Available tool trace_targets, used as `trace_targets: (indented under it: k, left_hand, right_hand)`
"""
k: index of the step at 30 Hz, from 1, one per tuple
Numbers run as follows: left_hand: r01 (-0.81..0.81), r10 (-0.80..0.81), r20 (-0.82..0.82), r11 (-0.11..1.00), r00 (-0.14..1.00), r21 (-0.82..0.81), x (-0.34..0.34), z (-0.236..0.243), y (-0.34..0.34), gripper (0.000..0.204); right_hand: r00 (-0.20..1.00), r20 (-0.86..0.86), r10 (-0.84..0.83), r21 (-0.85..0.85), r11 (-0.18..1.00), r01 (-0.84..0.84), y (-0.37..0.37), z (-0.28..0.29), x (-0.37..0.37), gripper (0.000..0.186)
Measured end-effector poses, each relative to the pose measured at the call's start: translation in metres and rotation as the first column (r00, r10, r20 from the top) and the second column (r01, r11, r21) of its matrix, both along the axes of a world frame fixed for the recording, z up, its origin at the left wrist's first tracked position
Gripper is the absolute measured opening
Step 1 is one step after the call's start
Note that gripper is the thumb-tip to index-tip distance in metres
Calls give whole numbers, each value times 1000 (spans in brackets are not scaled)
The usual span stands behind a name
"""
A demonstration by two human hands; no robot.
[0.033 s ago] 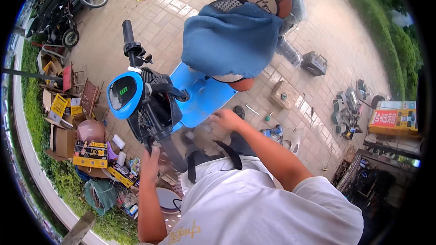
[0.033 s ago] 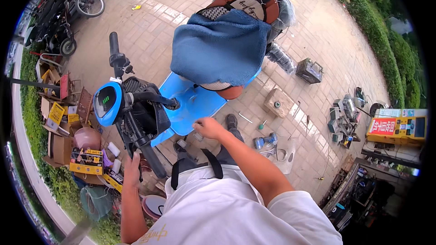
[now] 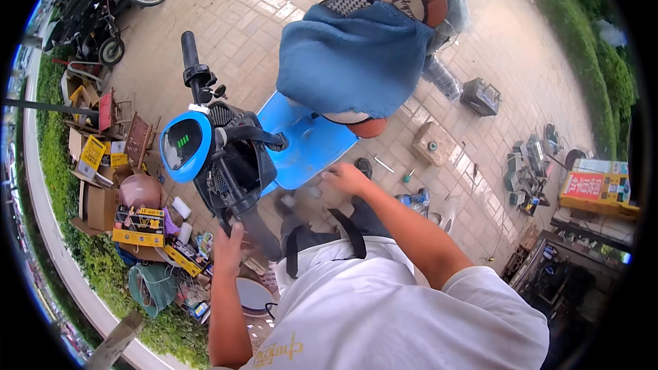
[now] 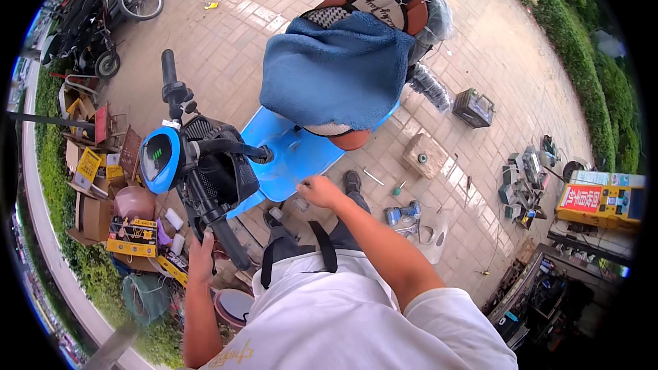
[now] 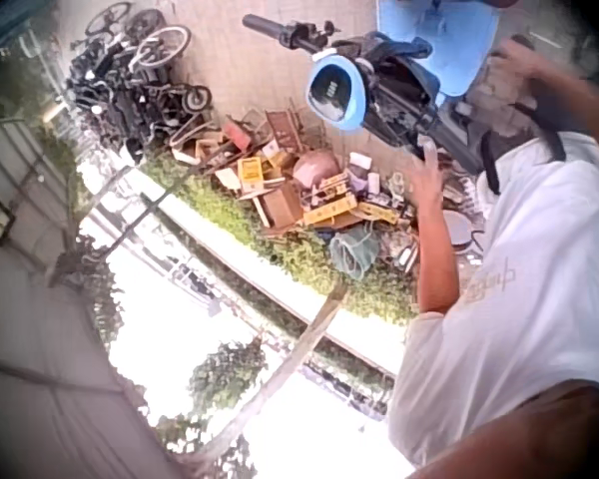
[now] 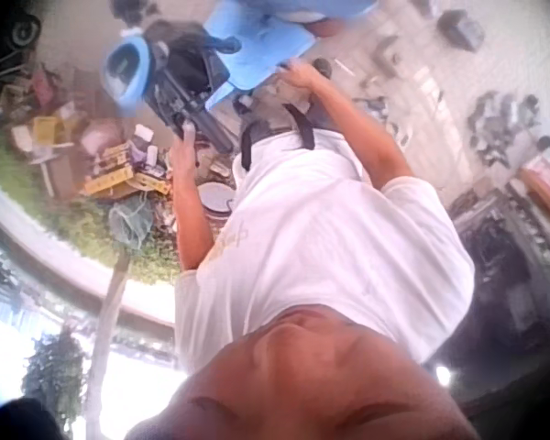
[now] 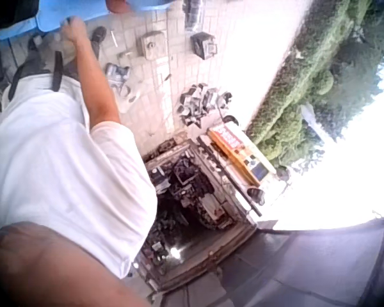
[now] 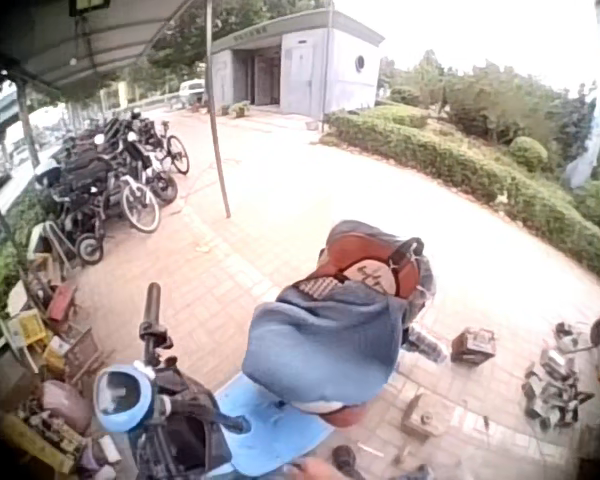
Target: The person uses a cordless drill to remove screws from the front basket of a blue electric scooter. After removing the basket, the person wipes the scooter's handlebars and dashboard with a cloth.
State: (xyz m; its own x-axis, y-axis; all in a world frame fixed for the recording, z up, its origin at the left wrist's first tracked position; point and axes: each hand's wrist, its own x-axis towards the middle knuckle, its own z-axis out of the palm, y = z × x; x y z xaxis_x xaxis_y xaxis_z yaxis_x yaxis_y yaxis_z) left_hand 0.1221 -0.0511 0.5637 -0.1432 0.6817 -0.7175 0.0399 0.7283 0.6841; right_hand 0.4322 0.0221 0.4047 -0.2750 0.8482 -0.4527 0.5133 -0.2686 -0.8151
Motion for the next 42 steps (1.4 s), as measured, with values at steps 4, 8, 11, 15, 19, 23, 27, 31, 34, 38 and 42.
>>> trace_targets:
  k: [4, 8, 11, 15, 19, 23, 27, 31, 34, 38, 42]
  left_hand:
    - [-107, 185, -381, 971, 906, 216, 21, -39, -39, 35]
    - [-14, 149, -713, 981, 685, 192, 59, -10, -16, 34]
    - [80, 30, -810, 992, 586, 94, 52, -16, -32, 37]
    - [81, 75, -807, 985, 585, 150, 53, -25, -32, 35]
    - [1, 50, -721, 998, 691, 70, 60, -4, -10, 40]
    - [-44, 99, -625, 994, 774, 102, 49, -22, -26, 38]
    - [-110, 124, -500, 992, 857, 57, 59, -1, -8, 31]
    - [-99, 119, -448, 993, 886, 67, 61, -1, -6, 29]
    - [-97, 113, -436, 994, 893, 57, 60, 0, -5, 29]
    - [-64, 104, -533, 994, 840, 93, 55, -8, -16, 28]
    - [-105, 124, -650, 992, 750, 69, 68, 5, -6, 28]
  right_hand:
    - [990, 119, 72, -68, 996, -64, 15, -51, 36, 34]
    - [963, 202, 179, -163, 976, -147, 37, -99, 48, 36]
    - [936, 125, 330, -179, 935, -306, 66, -92, 15, 40]
    - [954, -174, 244, 17, 969, -245, 119, -56, -50, 67]
    - [829, -112, 547, 505, 750, -427, 187, -32, -107, 97]
    - [748, 152, 646, 431, 638, -638, 197, -11, -130, 100]
    - [749, 240, 618, 465, 604, -647, 197, -13, -124, 80]
    - [787, 233, 571, 505, 620, -600, 189, -16, -114, 60]
    - [842, 203, 500, 563, 644, -518, 175, -25, -114, 63]
    - [878, -57, 476, 410, 813, -414, 183, -36, -117, 80]
    - [885, -204, 419, -93, 891, -443, 191, -95, -95, 82]
